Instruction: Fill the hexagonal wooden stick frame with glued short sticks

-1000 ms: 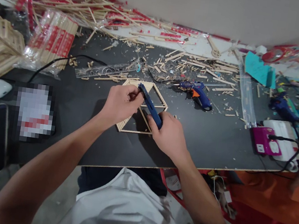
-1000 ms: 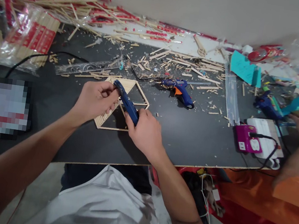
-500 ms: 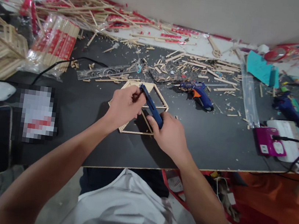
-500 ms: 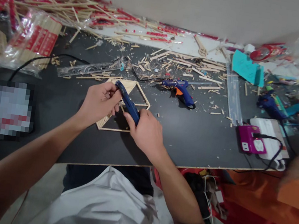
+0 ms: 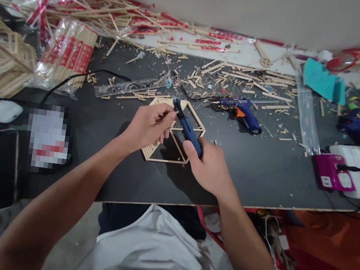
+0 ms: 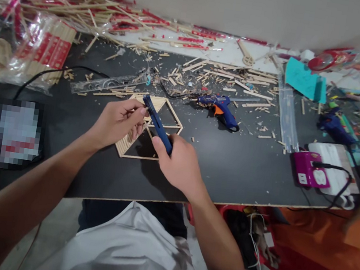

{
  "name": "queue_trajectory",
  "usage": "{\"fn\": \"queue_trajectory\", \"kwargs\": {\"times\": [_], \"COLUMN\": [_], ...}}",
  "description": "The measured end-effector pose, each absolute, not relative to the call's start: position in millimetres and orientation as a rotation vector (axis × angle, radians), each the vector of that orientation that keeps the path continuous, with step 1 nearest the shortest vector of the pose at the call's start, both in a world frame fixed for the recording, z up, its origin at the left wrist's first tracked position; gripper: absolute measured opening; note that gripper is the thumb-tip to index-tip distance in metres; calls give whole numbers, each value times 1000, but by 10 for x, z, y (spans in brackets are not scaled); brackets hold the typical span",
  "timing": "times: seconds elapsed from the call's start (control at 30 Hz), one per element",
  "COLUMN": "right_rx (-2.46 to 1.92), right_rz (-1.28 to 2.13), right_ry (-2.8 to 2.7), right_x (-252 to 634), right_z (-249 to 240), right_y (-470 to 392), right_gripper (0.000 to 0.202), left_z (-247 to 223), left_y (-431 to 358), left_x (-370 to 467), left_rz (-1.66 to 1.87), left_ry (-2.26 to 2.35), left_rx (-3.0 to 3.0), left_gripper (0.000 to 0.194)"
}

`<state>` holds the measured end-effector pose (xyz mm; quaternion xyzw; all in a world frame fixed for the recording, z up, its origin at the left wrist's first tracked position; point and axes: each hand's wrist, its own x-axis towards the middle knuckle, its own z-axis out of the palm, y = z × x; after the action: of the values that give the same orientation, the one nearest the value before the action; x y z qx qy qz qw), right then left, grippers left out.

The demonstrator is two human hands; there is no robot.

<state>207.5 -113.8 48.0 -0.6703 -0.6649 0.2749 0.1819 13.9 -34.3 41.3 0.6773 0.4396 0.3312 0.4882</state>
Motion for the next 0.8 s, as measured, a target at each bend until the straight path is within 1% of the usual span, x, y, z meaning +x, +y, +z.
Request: {"fn": "queue_trajectory", "kwargs": {"times": [0.17,0.37,0.57,0.8], "right_rx": [-1819,-1826,-1838,-1872], "right_rz": [864,841,819,775], "right_ry": [-1845,-1866,-1914,-1954], "right_x": [2110,2094,2081,2057], "right_z": [545,548,539,496], "right_y": [-1181,-1208,-1201,-1171], "right_gripper": [50,46,48,48], "left_z": [406,417,425,453], "left_y": [-338,-323,-303,-288], "left_x": [133,110,76,49], "left_rz": [789,792,734,641], "left_ry": [1065,1064,1083,1219], "left_rx": [1709,1812,1979,2188], "left_gripper": [25,28,33,34]}}
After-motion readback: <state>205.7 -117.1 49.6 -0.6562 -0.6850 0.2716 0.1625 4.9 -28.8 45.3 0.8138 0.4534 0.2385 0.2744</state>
